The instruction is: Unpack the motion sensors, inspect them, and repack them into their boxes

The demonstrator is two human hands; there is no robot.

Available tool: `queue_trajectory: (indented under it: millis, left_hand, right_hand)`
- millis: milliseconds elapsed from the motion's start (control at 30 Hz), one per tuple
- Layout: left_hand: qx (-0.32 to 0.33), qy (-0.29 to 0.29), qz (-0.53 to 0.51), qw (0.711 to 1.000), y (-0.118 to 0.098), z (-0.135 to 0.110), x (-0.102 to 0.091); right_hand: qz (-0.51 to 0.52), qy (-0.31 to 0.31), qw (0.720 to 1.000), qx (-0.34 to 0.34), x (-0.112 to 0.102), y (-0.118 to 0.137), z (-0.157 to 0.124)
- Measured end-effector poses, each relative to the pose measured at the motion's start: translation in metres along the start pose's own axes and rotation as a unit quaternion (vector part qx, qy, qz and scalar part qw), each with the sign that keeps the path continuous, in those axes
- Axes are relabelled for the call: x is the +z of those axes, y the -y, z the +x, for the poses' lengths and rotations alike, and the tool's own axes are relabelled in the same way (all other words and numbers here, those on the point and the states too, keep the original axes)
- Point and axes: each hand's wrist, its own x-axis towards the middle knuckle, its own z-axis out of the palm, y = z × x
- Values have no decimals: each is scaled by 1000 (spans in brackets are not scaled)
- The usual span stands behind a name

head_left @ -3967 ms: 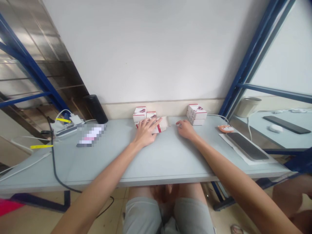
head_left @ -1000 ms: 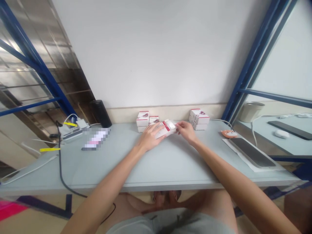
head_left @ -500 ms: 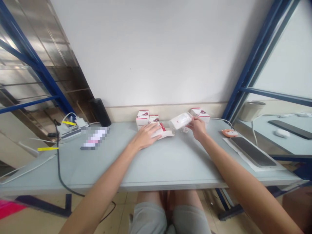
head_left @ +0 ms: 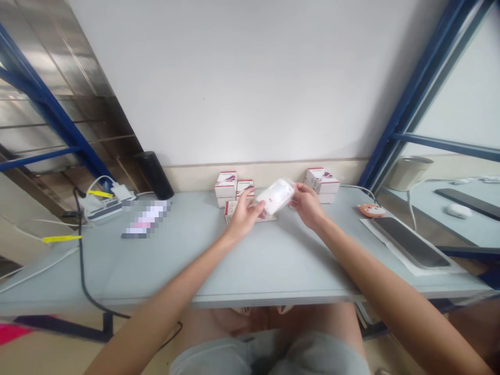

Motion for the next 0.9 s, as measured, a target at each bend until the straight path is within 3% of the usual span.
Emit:
queue_trajectory:
  millis: [133, 267, 400, 533, 733, 900]
  left_hand:
    - [-114, 82, -166, 976, -13, -7, 2]
    - [-182, 101, -270, 940, -22, -15, 4]
    - [-231, 136, -332, 904, -24, -19, 3]
    - [-268, 126, -365, 883, -19, -17, -1]
    - [-278, 156, -356, 878, -7, -9, -7]
    - [-287, 173, -356, 872, -9, -4, -8]
  right_hand:
    - [-6, 38, 999, -23, 10, 10, -14]
    - [-112, 88, 982, -123, 13, 31, -23]
    - [-216, 110, 953, -182, 11, 54, -10]
    - [-254, 149, 939, -180, 6, 58, 10]
    - [-217, 73, 965, -126, -5, 33, 4]
    - [-220, 14, 965, -139, -7, 23, -1]
